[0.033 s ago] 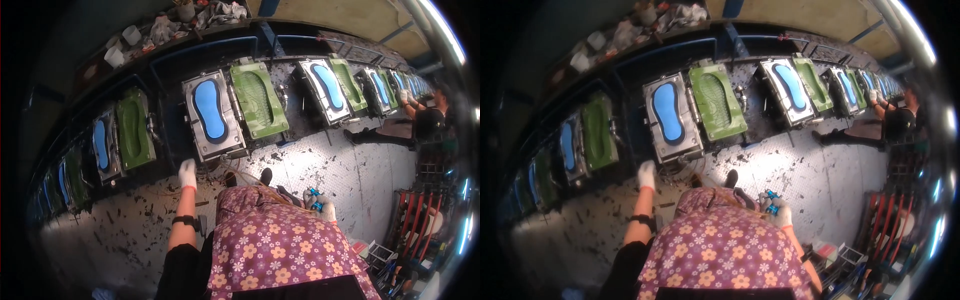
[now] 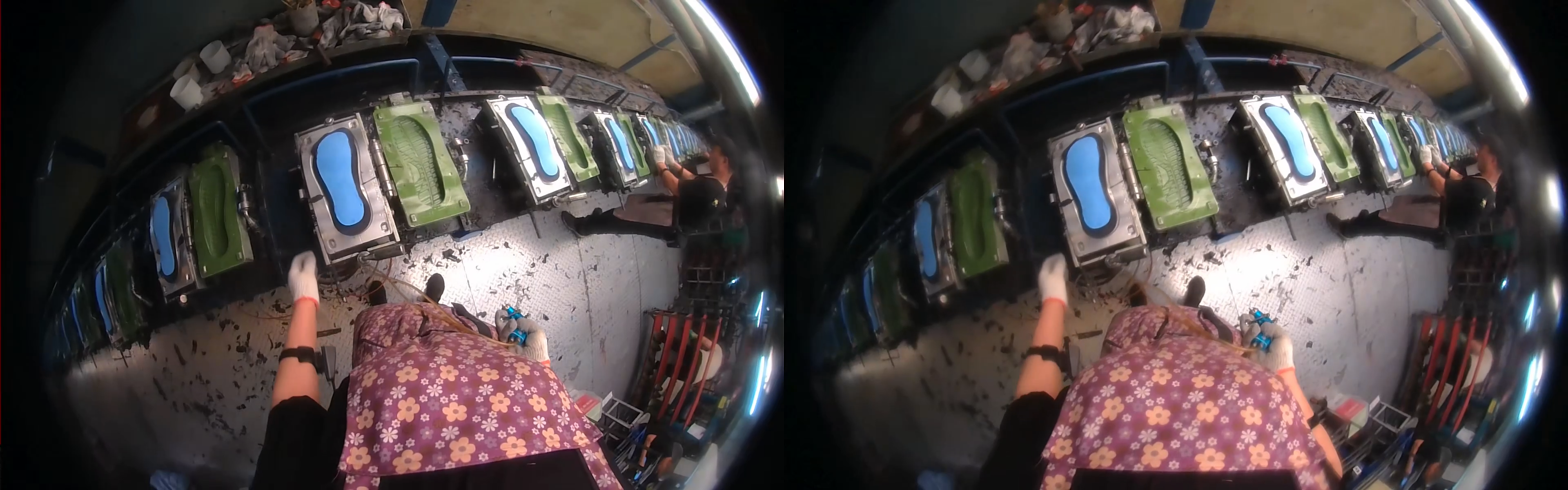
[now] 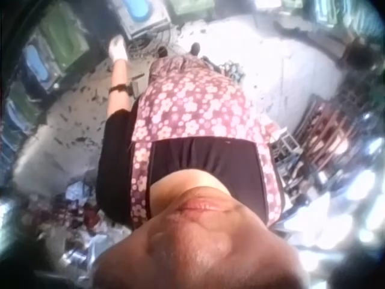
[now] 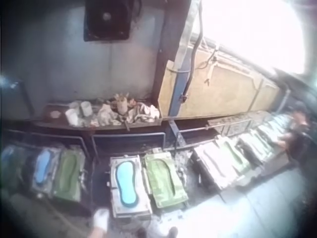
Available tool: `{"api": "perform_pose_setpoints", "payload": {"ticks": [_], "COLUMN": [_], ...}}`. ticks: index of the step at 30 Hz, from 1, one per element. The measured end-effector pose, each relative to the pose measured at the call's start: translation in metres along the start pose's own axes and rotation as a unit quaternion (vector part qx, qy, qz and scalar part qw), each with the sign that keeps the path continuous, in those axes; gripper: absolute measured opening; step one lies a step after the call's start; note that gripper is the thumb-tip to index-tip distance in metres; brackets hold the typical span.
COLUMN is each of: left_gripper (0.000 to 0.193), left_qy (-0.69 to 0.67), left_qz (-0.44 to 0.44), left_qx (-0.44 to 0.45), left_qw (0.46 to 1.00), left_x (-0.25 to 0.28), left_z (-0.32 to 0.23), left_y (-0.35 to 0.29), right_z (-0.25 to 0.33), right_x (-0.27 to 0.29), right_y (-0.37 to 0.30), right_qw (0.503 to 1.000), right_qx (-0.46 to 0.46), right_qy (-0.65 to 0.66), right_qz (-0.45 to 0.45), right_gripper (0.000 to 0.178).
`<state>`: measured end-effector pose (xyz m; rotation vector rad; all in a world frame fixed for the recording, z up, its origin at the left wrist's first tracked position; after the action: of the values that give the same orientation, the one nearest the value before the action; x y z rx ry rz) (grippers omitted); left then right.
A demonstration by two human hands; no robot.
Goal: The recorder uses a spray gun on shoe sole molds on an industrial conveyor line.
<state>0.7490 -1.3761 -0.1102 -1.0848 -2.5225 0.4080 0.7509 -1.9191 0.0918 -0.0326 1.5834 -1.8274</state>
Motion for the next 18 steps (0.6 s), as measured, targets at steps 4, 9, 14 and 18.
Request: {"api": "perform_pose_setpoints", "payload": {"ticks": [4, 9, 14, 18], "left_gripper": [0.04, 0.048, 0.04, 0.039], "left_qy": [0.042, 0.239, 0.108, -0.029], "left_qz": [-0.029, 0.004, 0.035, 0.045], "left_qx": [-0.104, -0.118, -0.069, 0.008], "left_qw": [0.993, 0.964, 0.991, 0.999], "left_x": [-0.036, -0.046, -0.045, -0.047], "left_z": [-0.063, -0.095, -0.094, -0.088], "left_y": [0.044, 0.08, 0.073, 0.078], "right_z": [0.021, 0.048, 0.078, 0.096], "right_x": [0.003, 0.006, 0.018, 0.024], "right_y": [0.005, 0.003, 0.011, 0.024], "right_qw": [1.0, 0.998, 0.996, 0.998], "right_qx": [-0.005, 0.034, 0.059, 0.026], "right_qy": [0.023, 0.051, 0.055, 0.042], "right_qz": [0.009, 0.031, 0.041, 0.038], "right_gripper": [0.05, 0.057, 0.063, 0.049]}}
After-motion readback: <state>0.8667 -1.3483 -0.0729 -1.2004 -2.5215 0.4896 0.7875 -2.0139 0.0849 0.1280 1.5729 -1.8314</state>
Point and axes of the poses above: each hand's wrist, its own y-axis towards the middle knuckle, its own x-axis out of the back of the hand, z = x × y, the point moved 7 cm from there along y, towards the middle knuckle
